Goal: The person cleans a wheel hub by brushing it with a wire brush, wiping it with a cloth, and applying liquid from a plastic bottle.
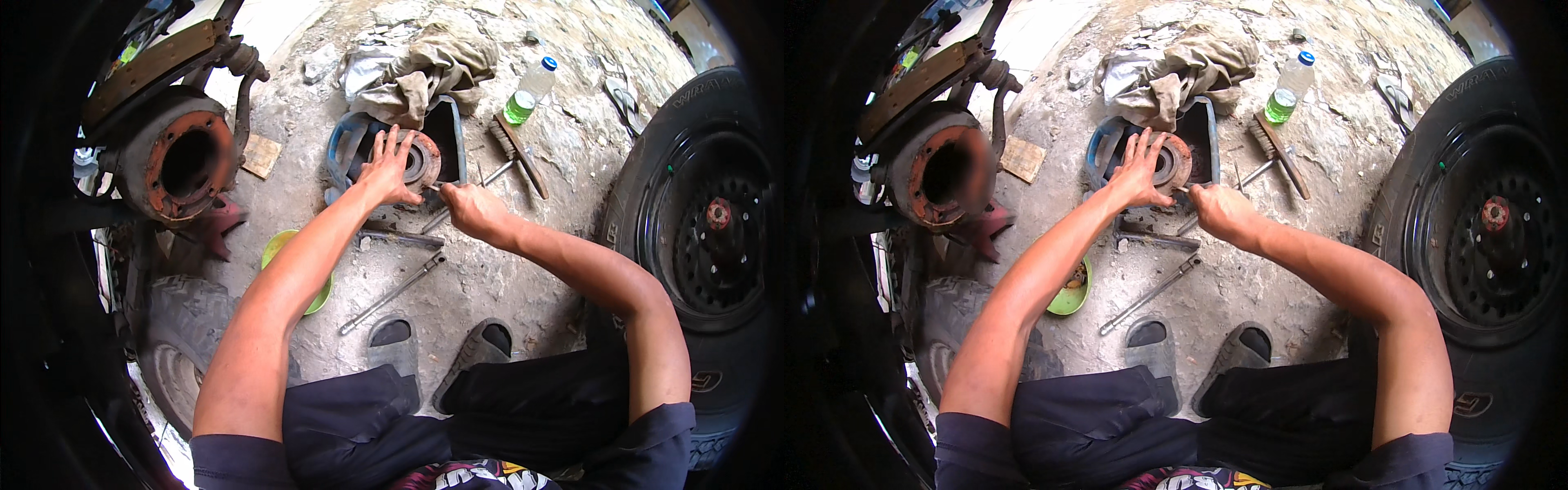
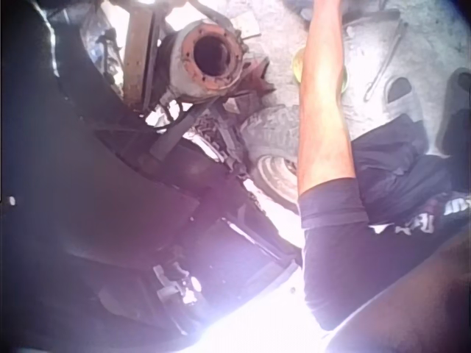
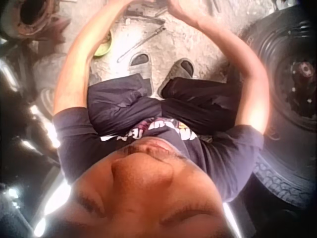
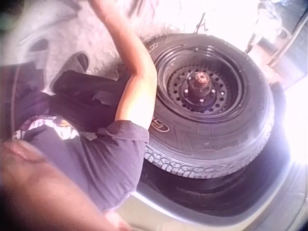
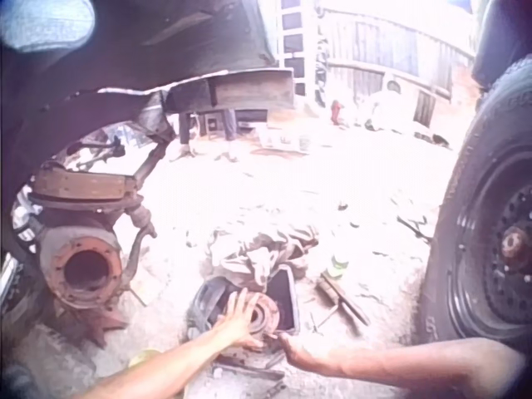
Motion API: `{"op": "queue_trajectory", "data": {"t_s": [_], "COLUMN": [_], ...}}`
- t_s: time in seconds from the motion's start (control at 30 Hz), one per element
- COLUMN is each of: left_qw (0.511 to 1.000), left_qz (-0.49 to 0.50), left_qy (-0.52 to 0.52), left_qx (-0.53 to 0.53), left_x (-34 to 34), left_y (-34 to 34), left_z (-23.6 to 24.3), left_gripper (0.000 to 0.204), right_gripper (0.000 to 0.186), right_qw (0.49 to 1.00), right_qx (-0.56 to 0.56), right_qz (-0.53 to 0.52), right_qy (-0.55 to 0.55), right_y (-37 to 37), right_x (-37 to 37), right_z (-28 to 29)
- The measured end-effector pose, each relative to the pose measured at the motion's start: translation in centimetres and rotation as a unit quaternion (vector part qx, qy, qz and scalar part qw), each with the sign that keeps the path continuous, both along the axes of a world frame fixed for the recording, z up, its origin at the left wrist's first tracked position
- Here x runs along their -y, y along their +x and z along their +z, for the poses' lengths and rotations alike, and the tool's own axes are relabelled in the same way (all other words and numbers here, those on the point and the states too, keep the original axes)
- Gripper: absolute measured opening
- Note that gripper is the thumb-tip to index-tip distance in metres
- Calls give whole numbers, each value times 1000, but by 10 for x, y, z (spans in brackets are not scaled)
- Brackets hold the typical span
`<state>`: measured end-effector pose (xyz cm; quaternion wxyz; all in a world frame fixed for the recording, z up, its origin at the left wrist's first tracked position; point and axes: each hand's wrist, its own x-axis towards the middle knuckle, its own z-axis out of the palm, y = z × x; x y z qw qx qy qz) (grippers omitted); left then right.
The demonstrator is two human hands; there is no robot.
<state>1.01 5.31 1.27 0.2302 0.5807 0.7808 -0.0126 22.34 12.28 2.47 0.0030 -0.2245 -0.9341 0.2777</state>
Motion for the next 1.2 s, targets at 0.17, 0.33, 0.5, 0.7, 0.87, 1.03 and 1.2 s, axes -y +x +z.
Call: {"op": "queue_trajectory", "data": {"t_s": [0.17,0.33,0.5,0.7,0.87,1.03,1.2], "left_qw": [1000,1000,1000,1000,1000,999,999], "left_qz": [-3,1,-2,-5,-3,-5,3], "left_qy": [30,10,26,29,30,40,33], "left_qx": [9,2,4,5,2,13,5], "left_x": [4,1,5,3,6,2,6], "left_y": [-8,-2,-7,-4,-3,-5,-6], "left_z": [-6,-1,-3,-3,-4,-7,-4], "left_gripper": [144,143,143,143,144,145,147], "right_gripper": [15,16,16,18,18,18,19], "right_qw": [1000,1000,999,1000,999,998,1000], "right_qx": [-12,-13,-27,-13,-38,-28,2], "right_qz": [2,-2,-10,-14,-12,-14,-8], "right_qy": [14,19,23,13,13,53,3], "right_y": [-6,1,-3,2,3,-2,6], "right_x": [-5,-1,-12,-16,-11,-32,-5], "right_z": [2,1,-2,-3,-7,-2,3]}}
